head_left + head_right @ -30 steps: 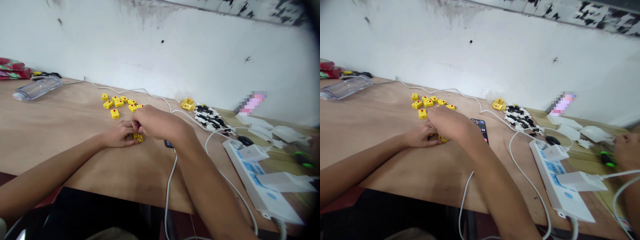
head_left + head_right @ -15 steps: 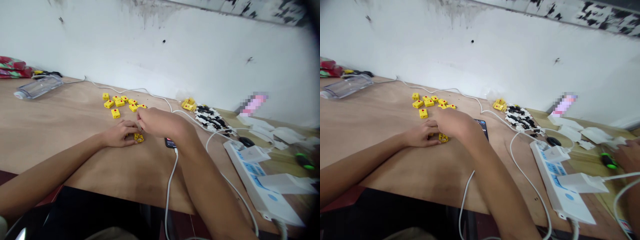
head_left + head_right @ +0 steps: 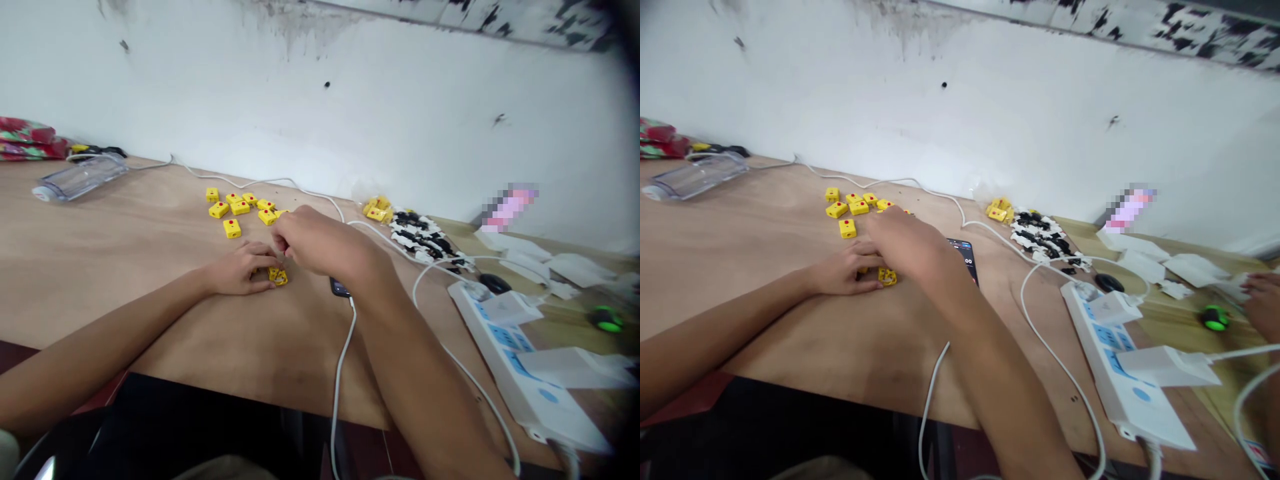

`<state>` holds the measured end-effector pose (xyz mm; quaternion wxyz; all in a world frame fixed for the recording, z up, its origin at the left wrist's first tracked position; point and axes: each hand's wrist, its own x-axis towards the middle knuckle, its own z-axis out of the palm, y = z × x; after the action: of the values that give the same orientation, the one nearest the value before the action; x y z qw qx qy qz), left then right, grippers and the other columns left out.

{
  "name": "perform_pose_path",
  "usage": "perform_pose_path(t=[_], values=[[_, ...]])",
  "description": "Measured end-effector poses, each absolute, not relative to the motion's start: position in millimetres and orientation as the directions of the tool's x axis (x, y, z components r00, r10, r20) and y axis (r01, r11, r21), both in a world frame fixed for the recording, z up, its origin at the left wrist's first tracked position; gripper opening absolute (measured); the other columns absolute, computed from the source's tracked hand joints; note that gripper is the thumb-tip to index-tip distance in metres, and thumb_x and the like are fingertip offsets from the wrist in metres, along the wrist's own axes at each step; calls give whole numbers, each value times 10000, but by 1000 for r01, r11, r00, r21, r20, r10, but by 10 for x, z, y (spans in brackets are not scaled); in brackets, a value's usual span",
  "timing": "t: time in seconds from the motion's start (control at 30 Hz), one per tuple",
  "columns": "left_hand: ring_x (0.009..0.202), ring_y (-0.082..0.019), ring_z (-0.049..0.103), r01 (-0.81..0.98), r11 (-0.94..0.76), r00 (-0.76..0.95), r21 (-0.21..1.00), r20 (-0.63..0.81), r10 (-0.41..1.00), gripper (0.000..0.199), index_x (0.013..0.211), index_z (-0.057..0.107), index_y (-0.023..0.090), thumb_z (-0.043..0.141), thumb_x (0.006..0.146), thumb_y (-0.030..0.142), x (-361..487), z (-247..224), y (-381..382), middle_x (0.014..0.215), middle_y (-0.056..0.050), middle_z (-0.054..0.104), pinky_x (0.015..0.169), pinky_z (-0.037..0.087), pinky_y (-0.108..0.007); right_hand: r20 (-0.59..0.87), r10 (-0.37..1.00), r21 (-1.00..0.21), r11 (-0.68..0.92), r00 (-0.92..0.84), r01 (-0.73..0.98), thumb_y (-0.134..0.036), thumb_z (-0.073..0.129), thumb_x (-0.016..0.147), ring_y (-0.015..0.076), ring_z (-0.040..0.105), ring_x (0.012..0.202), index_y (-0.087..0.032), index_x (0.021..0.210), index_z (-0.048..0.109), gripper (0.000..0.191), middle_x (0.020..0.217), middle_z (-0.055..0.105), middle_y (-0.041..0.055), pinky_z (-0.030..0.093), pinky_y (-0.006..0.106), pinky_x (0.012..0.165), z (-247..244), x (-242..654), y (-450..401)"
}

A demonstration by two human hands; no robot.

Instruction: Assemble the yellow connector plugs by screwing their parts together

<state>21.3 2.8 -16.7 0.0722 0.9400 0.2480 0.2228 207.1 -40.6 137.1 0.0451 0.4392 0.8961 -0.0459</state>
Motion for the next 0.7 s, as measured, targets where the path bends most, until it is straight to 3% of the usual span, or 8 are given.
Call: perform_pose_path(t=[0.27,0.4,0.53,0.7], values=[[1171,-300,578,429,-874,765,226,423,485,361,1214,681,216,610,924,419,200,-206,39,1252,-128,648,992,464,-451,-93,686,-161,705,-722,691,-25,507,720,118,476,642,-166,741,661,210,694,617,13,272,283,607,1296,2099,-289],[1213,-323,536,436,-880,765,187,438,473,359,1207,689,217,628,907,406,196,-195,42,1281,-141,619,1036,431,-501,-125,714,-185,666,-689,723,-128,532,826,134,512,651,-177,836,663,140,787,659,39,299,274,595,1262,2092,-249],[1205,-306,540,385,-900,777,206,453,437,298,1154,707,228,655,890,355,190,-174,35,1262,-123,622,1060,414,-487,-154,799,-126,568,-581,814,-243,463,947,158,544,643,-158,879,649,216,838,689,97,321,281,580,1276,2054,-282],[1158,-275,571,351,-900,783,257,447,433,188,1053,728,215,643,892,263,201,-155,27,1203,-113,635,1033,431,-443,-162,855,8,500,-492,866,-211,437,950,182,582,672,-139,1000,631,213,895,701,140,335,285,585,1279,2029,-336]])
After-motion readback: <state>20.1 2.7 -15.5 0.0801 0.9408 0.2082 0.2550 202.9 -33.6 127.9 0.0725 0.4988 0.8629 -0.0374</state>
